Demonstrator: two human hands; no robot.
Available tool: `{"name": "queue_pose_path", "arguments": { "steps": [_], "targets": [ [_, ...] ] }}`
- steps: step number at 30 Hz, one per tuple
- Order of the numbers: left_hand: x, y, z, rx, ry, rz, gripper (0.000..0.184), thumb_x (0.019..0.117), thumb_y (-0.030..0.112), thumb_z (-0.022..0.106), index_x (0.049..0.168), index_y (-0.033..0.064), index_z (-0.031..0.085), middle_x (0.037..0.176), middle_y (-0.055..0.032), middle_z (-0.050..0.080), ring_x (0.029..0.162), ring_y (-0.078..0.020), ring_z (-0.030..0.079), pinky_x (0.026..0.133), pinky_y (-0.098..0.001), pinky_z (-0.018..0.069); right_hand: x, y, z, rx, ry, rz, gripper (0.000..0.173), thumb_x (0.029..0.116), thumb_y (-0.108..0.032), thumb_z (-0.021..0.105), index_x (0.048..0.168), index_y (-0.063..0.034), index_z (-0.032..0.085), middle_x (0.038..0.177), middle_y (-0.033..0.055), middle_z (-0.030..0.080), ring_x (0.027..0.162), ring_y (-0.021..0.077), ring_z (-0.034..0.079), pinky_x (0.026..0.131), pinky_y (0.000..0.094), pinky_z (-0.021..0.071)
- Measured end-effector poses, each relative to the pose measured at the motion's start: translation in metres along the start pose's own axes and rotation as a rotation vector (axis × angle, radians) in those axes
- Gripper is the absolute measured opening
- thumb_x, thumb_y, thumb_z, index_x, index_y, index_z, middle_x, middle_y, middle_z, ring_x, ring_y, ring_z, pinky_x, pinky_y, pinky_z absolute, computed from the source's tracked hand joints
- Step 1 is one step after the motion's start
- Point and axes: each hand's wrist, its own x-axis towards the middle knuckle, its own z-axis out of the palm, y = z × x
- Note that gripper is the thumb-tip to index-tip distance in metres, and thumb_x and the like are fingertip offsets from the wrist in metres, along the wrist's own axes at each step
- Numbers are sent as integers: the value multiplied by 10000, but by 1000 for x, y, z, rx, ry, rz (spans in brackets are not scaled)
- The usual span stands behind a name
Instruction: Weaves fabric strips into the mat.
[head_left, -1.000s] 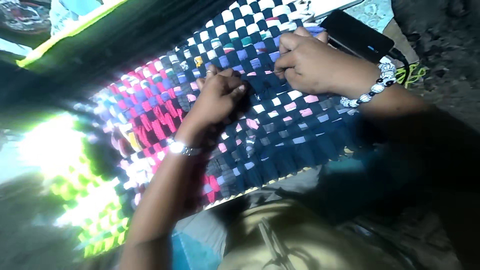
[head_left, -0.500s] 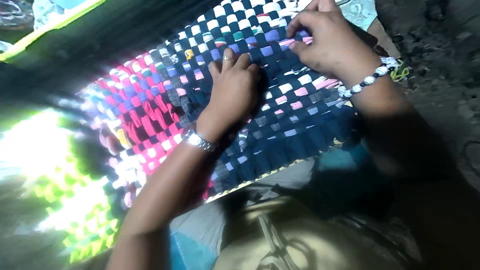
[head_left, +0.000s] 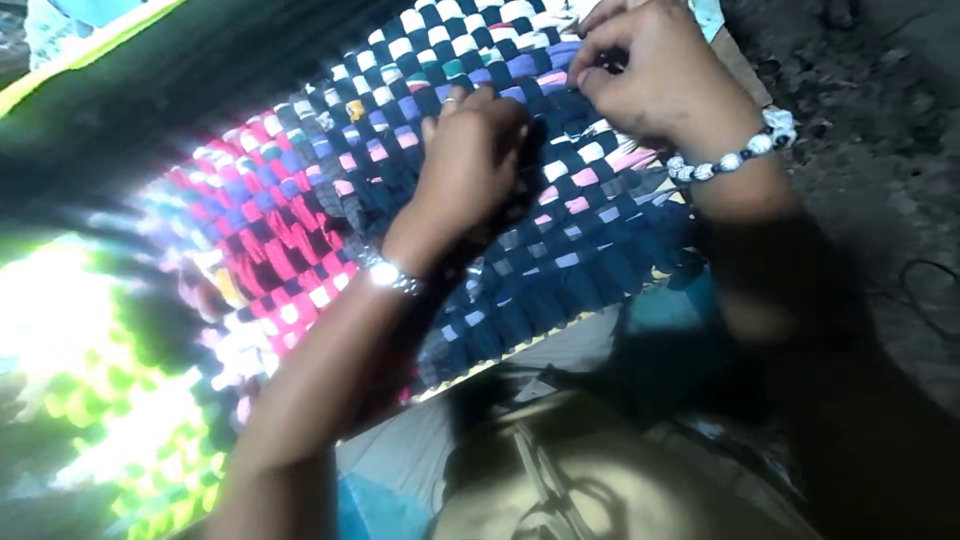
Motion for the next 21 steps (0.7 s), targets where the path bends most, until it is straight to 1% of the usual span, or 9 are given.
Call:
{"name": "queue_pose_path", "arguments": {
  "steps": [2,3,4,6,8,11,13,16,21],
  "targets": [
    [6,10,13,96,-41,-72,261,1026,184,539,1158,39,711,1140,-165,689,1202,-392,589,942,-657,391,-14,-6,-9,-102,-107,-7,244,963,-220,571,1089,-172,775,1567,105,436,1429,404,359,1044,687,337],
    [6,12,19,153,-37,-75,265,1028,188,531,1164,32,697,1157,-173,684,1212,-407,584,922,-658,396,-21,-8,-10,-131,-129,-24,259,975,-222,574,1144,-178,765,1603,128,384,1425,438,352,1024,701,353],
    [5,12,23,193,-19,-61,263,1032,192,527,1155,27,690,1152,-177,681,1204,-421,585,899,-653,407,-28,-8,-9,-144,-141,-45,276,988,-218,586,1211,-167,739,1622,160,337,1410,468,356,1017,698,374],
    [5,9,25,201,6,-35,257,1029,199,534,1133,32,700,1103,-172,678,1175,-432,586,873,-643,411,-37,-4,-1,-139,-136,-89,338,995,-169,587,1323,-133,655,1662,211,227,1387,498,374,1028,631,431],
    [7,6,23,157,-34,-54,254,1012,206,542,1107,52,720,1082,-153,685,1200,-435,553,881,-643,395,-43,1,8,-112,-118,-134,381,994,-149,566,1370,-117,620,1682,230,160,1392,507,350,1046,585,434],
    [12,5,18,79,-82,-93,255,1016,202,540,1101,68,740,1086,-134,670,1233,-418,515,909,-655,369,-41,3,11,-66,-85,-146,314,937,-139,604,1239,-104,681,1666,224,202,1388,477,363,1056,561,424],
    [10,3,16,33,-24,-71,243,1019,193,550,1093,60,740,1081,-137,651,1188,-402,530,911,-631,383,-41,3,12,-50,-54,-148,275,920,-132,612,1181,-101,695,1655,222,224,1368,451,388,1048,535,430],
    [4,3,18,31,77,-37,241,1012,208,574,1089,37,726,1087,-163,635,1131,-402,548,882,-592,409,-44,3,14,-78,-43,-151,304,938,-145,584,1223,-86,670,1673,218,198,1374,463,383,1049,550,421],
    [8,4,21,126,-51,-49,251,996,214,557,1062,57,741,1058,-140,676,1167,-409,553,895,-613,376,-39,3,13,-123,-81,-152,330,941,-182,564,1225,-86,702,1678,237,167,1386,505,348,1036,604,414]
  ]
}}
